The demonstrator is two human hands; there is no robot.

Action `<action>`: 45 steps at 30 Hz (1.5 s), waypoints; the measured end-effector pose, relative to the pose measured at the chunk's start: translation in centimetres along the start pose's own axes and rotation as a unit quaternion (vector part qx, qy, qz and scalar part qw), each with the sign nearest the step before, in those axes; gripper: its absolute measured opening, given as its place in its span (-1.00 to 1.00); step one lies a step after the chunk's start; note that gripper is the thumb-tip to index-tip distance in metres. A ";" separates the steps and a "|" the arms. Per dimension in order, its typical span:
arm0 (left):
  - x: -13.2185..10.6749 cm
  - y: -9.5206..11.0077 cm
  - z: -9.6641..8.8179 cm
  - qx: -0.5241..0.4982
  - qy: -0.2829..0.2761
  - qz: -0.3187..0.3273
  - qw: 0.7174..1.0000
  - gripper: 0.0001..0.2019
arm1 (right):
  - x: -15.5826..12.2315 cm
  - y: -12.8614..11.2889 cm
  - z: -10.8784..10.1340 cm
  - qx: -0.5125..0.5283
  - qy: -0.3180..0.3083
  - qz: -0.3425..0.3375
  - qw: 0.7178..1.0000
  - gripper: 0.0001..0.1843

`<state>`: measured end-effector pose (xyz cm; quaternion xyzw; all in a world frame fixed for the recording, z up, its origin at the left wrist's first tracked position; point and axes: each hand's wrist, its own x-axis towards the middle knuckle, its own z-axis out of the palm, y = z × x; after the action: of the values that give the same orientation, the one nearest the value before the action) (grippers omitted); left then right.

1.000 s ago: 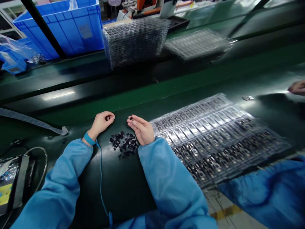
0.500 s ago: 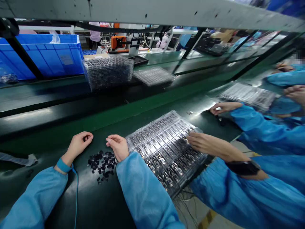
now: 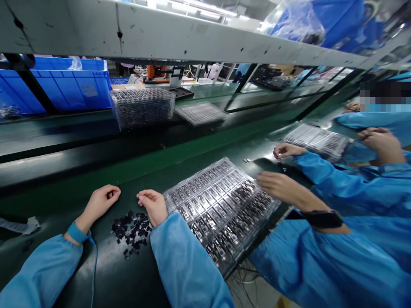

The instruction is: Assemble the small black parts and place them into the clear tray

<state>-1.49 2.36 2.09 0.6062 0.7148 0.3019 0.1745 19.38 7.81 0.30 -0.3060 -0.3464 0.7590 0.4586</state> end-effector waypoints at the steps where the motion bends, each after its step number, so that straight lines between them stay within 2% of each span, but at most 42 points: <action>1: 0.0 0.0 0.0 0.000 -0.001 -0.001 1.000 -0.69 | 0.0 0.1 0.0 -0.003 0.001 -0.003 1.000 -0.77; 12: 0.1 -0.8 0.3 0.015 0.007 0.012 1.000 -0.67 | 0.0 0.3 0.0 0.003 -0.006 0.002 1.000 -0.72; 27: 0.1 -0.6 0.2 0.012 0.007 0.015 1.000 -0.69 | -0.1 0.3 -0.1 0.000 -0.015 -0.002 1.000 -0.82; 39: 0.0 -1.3 0.5 0.011 0.005 0.030 0.999 -0.69 | 0.1 0.8 -0.3 0.003 -0.017 -0.015 1.000 -0.85; 45: 0.1 -1.2 0.5 0.011 0.009 0.026 1.000 -0.72 | 0.0 0.5 0.0 0.016 -0.020 0.012 1.000 -0.75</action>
<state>-2.13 2.46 0.95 0.6238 0.7032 0.3046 0.1533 19.12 7.63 -0.09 -0.2870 -0.3394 0.7760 0.4475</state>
